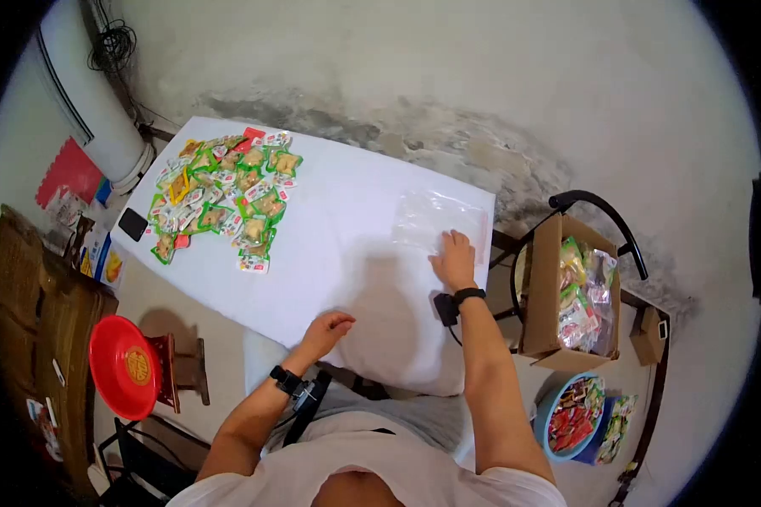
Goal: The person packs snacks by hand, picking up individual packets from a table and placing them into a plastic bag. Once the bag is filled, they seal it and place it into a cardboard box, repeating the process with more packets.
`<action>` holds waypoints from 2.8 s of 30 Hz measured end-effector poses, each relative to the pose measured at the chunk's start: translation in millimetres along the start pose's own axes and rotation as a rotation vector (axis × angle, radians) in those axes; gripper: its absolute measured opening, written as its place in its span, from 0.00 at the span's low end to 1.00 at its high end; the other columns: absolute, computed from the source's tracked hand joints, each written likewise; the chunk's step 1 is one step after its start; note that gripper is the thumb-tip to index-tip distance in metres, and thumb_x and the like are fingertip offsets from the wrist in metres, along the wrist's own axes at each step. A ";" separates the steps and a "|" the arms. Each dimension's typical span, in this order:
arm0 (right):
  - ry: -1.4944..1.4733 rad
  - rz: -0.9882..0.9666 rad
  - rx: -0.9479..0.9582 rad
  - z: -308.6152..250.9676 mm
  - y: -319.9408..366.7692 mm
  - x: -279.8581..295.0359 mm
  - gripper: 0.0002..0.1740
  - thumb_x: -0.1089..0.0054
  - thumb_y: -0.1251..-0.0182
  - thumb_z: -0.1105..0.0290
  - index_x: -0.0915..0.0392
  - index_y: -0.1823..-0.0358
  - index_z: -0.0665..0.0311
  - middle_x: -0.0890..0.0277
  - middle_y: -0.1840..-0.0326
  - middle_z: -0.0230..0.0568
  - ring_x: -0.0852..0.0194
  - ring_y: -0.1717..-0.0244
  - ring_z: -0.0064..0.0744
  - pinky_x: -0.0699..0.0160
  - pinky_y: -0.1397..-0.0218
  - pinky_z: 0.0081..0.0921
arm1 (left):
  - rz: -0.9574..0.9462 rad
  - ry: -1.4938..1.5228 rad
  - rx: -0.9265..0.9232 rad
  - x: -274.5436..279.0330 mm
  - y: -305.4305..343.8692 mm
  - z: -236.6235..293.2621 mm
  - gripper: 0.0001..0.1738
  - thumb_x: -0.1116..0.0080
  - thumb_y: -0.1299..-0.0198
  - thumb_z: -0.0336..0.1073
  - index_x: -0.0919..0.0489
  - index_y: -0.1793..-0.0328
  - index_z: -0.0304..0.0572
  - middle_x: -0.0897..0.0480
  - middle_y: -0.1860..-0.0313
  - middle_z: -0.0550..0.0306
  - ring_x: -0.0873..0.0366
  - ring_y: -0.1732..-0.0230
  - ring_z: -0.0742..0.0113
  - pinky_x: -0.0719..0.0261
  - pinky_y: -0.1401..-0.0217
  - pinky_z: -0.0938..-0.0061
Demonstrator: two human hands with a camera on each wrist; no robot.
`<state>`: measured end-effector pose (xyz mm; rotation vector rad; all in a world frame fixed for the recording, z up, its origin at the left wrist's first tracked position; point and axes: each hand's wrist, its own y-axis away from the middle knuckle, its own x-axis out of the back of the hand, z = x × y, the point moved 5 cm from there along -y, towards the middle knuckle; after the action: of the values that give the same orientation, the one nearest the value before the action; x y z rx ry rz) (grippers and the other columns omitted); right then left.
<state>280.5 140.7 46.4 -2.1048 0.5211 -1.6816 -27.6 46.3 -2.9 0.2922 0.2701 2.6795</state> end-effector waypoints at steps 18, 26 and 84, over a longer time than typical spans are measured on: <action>-0.086 -0.070 -0.042 10.3 -3.9 -42.1 0.09 0.43 0.45 0.67 0.22 0.68 0.64 0.24 0.61 0.41 0.30 0.53 0.43 0.31 0.55 0.40 | -0.033 0.128 0.057 -14.4 9.9 3.0 0.09 0.45 0.39 0.33 0.21 0.55 0.38 0.21 0.68 0.63 0.26 0.64 0.76 0.27 0.59 0.81; -0.206 0.131 -0.103 -5.9 -14.3 -6.2 0.05 0.46 0.44 0.70 0.24 0.73 0.62 0.27 0.66 0.44 0.31 0.61 0.47 0.32 0.58 0.41 | -0.030 0.078 0.094 -12.2 11.3 -2.1 0.10 0.46 0.38 0.34 0.21 0.53 0.39 0.20 0.64 0.62 0.26 0.63 0.76 0.27 0.57 0.81; -0.374 -0.458 0.214 -154.6 156.1 41.0 0.17 0.34 0.52 0.66 0.26 0.61 0.64 0.30 0.63 0.47 0.32 0.58 0.48 0.30 0.57 0.38 | 0.158 -0.066 0.037 10.6 10.5 -29.4 0.23 0.42 0.47 0.28 0.31 0.44 0.38 0.23 0.69 0.56 0.25 0.68 0.70 0.27 0.64 0.75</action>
<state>131.4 -25.0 30.1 -2.4112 -0.2613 -1.4152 -48.4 37.4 -26.9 0.4291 0.2874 2.8160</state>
